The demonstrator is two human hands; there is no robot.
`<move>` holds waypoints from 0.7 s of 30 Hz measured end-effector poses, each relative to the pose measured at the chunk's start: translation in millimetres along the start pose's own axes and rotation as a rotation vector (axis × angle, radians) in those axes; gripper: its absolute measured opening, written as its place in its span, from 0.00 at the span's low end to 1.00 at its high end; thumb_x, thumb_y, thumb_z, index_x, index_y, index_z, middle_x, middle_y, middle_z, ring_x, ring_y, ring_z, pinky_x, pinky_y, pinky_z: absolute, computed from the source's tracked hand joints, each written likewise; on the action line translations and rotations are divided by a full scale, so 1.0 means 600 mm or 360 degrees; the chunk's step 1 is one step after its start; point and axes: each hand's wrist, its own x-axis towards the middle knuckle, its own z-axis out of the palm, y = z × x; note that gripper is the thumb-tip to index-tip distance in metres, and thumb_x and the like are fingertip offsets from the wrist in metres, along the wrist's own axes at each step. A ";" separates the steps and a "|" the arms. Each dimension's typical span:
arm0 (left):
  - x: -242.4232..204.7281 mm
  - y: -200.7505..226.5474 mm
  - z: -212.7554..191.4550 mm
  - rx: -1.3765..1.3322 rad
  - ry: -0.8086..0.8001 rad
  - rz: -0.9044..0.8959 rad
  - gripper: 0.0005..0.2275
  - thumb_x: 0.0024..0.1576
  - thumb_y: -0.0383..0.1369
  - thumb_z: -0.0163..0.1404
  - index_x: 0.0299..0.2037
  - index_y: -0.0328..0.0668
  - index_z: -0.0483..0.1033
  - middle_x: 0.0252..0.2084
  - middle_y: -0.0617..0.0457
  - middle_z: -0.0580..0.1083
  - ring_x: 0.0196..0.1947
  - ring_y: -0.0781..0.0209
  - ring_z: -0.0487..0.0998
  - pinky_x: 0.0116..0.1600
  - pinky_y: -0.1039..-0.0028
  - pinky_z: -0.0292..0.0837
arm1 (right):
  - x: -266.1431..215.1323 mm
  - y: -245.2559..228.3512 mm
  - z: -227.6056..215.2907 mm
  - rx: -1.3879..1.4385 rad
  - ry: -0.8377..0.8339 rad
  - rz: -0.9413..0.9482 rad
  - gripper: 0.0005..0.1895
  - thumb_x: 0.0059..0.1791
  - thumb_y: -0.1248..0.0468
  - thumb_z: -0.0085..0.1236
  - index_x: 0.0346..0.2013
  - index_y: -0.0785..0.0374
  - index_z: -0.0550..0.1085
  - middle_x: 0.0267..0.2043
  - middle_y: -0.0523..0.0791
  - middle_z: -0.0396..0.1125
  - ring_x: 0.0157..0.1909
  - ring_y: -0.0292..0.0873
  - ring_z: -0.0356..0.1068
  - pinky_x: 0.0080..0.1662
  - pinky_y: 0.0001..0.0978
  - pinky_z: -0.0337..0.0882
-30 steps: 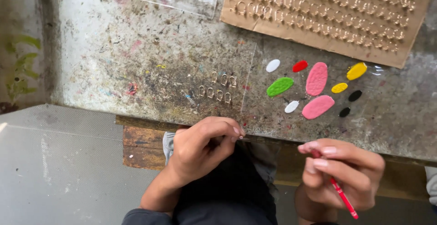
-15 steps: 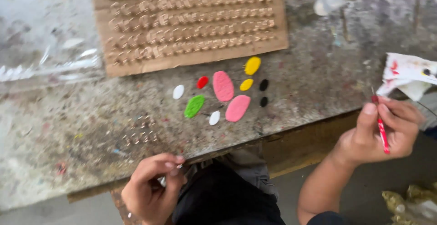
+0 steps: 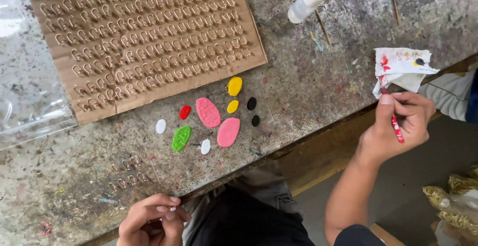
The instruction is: Applying paint to small jewelry components using a precision paint pen on a workshop bench.
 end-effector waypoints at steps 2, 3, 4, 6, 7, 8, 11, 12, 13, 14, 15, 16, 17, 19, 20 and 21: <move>0.004 -0.001 0.000 -0.0019 -0.0027 0.0120 0.04 0.61 0.25 0.47 0.39 0.39 0.64 0.36 0.44 0.75 0.15 0.67 0.78 0.26 0.87 0.75 | -0.009 0.015 -0.012 -0.0022 -0.0007 -0.0029 0.17 0.58 0.75 0.64 0.30 0.70 0.66 0.39 0.58 0.64 0.48 0.53 0.66 0.49 0.47 0.66; 0.006 -0.001 0.000 -0.0001 -0.0012 0.0101 0.05 0.58 0.24 0.50 0.35 0.41 0.65 0.35 0.44 0.76 0.15 0.67 0.79 0.24 0.87 0.74 | -0.015 0.024 -0.020 -0.0064 -0.0013 -0.0032 0.19 0.60 0.74 0.63 0.28 0.71 0.66 0.37 0.57 0.62 0.47 0.54 0.66 0.46 0.48 0.66; 0.006 -0.001 -0.001 0.0021 0.0015 0.0080 0.07 0.55 0.23 0.53 0.32 0.42 0.67 0.33 0.45 0.77 0.15 0.66 0.79 0.22 0.88 0.73 | -0.021 0.032 -0.024 -0.0097 -0.0026 -0.0037 0.22 0.63 0.73 0.62 0.26 0.72 0.66 0.34 0.56 0.60 0.46 0.55 0.66 0.44 0.48 0.65; 0.012 -0.003 -0.006 0.0079 -0.0001 0.0149 0.07 0.54 0.23 0.54 0.32 0.42 0.68 0.33 0.46 0.78 0.23 0.66 0.81 0.29 0.86 0.75 | -0.007 -0.006 -0.010 0.0001 -0.0028 -0.0134 0.20 0.63 0.70 0.60 0.31 0.73 0.64 0.37 0.58 0.61 0.44 0.56 0.65 0.47 0.49 0.66; 0.015 -0.003 -0.010 0.0129 -0.0040 0.0221 0.07 0.54 0.23 0.55 0.32 0.42 0.69 0.33 0.46 0.79 0.31 0.65 0.83 0.36 0.84 0.77 | 0.000 -0.025 -0.002 0.0078 -0.0014 -0.0227 0.19 0.63 0.66 0.58 0.36 0.73 0.61 0.41 0.61 0.62 0.42 0.57 0.64 0.50 0.50 0.66; 0.018 0.004 -0.011 0.0142 -0.0014 0.0218 0.07 0.54 0.23 0.55 0.32 0.42 0.69 0.33 0.46 0.79 0.31 0.65 0.83 0.36 0.84 0.77 | 0.001 -0.049 0.008 0.0105 -0.0026 -0.0227 0.19 0.63 0.66 0.58 0.36 0.73 0.61 0.41 0.61 0.62 0.42 0.57 0.64 0.50 0.50 0.66; 0.025 0.017 -0.012 0.0065 -0.0066 0.0350 0.05 0.56 0.22 0.53 0.38 0.39 0.70 0.36 0.44 0.79 0.29 0.68 0.83 0.27 0.88 0.75 | -0.001 -0.115 0.032 0.0335 -0.0092 -0.0183 0.15 0.59 0.69 0.61 0.42 0.75 0.63 0.44 0.60 0.57 0.47 0.56 0.63 0.44 0.46 0.75; 0.026 0.015 -0.013 0.0005 -0.0067 0.0352 0.07 0.55 0.21 0.55 0.37 0.39 0.70 0.35 0.43 0.79 0.31 0.66 0.84 0.28 0.87 0.74 | -0.006 -0.134 0.038 0.0507 -0.0205 -0.0059 0.12 0.58 0.72 0.60 0.43 0.73 0.63 0.46 0.59 0.58 0.46 0.54 0.66 0.47 0.43 0.78; 0.026 0.012 -0.013 -0.0056 -0.0068 0.0354 0.08 0.53 0.20 0.56 0.37 0.38 0.70 0.35 0.42 0.79 0.33 0.63 0.85 0.29 0.86 0.74 | -0.011 -0.154 0.045 0.0678 -0.0321 0.0064 0.11 0.56 0.74 0.60 0.43 0.71 0.64 0.47 0.58 0.59 0.45 0.51 0.69 0.50 0.39 0.81; 0.028 0.015 -0.015 -0.0050 -0.0054 0.0350 0.08 0.53 0.20 0.56 0.37 0.38 0.70 0.35 0.42 0.79 0.33 0.63 0.85 0.29 0.86 0.74 | -0.011 -0.175 0.057 0.0689 -0.0332 0.0063 0.11 0.56 0.74 0.60 0.43 0.71 0.64 0.47 0.58 0.59 0.45 0.51 0.69 0.50 0.39 0.81; 0.030 0.017 -0.016 -0.0050 -0.0068 0.0374 0.08 0.53 0.19 0.56 0.36 0.39 0.70 0.35 0.42 0.79 0.34 0.61 0.86 0.34 0.83 0.79 | -0.012 -0.197 0.070 0.0724 -0.0485 -0.0022 0.09 0.55 0.72 0.60 0.41 0.70 0.66 0.44 0.56 0.64 0.44 0.51 0.71 0.51 0.38 0.80; 0.032 0.018 -0.017 -0.0051 -0.0080 0.0401 0.08 0.53 0.19 0.56 0.36 0.40 0.70 0.35 0.42 0.79 0.35 0.59 0.87 0.38 0.80 0.84 | -0.011 -0.219 0.083 0.0759 -0.0639 -0.0110 0.08 0.53 0.70 0.61 0.39 0.68 0.69 0.40 0.54 0.68 0.43 0.51 0.73 0.52 0.38 0.78; 0.033 0.018 -0.019 -0.0048 -0.0064 0.0399 0.08 0.53 0.19 0.56 0.36 0.40 0.70 0.35 0.42 0.79 0.35 0.59 0.87 0.38 0.80 0.84 | -0.011 -0.241 0.094 0.0771 -0.0648 -0.0115 0.08 0.53 0.70 0.61 0.39 0.68 0.69 0.40 0.54 0.68 0.43 0.51 0.73 0.52 0.38 0.78; 0.034 0.018 -0.024 -0.0063 -0.0112 0.0404 0.08 0.55 0.20 0.56 0.36 0.40 0.69 0.36 0.43 0.80 0.36 0.61 0.87 0.38 0.82 0.84 | -0.010 -0.287 0.116 0.0833 -0.0884 -0.0157 0.07 0.55 0.69 0.56 0.43 0.65 0.66 0.38 0.52 0.69 0.41 0.49 0.72 0.51 0.37 0.73; 0.035 0.019 -0.027 -0.0057 -0.0094 0.0401 0.08 0.55 0.20 0.56 0.36 0.40 0.69 0.36 0.43 0.80 0.36 0.61 0.87 0.38 0.82 0.84 | -0.006 -0.303 0.124 0.0847 -0.0895 -0.0163 0.07 0.55 0.69 0.56 0.43 0.65 0.66 0.38 0.52 0.69 0.41 0.49 0.72 0.51 0.37 0.73; 0.036 0.020 -0.029 -0.0054 -0.0108 0.0404 0.08 0.55 0.20 0.56 0.36 0.41 0.69 0.37 0.45 0.81 0.35 0.63 0.87 0.34 0.84 0.81 | -0.002 -0.319 0.131 0.0746 -0.0988 -0.0251 0.07 0.56 0.69 0.57 0.44 0.64 0.67 0.39 0.49 0.71 0.45 0.49 0.70 0.52 0.37 0.71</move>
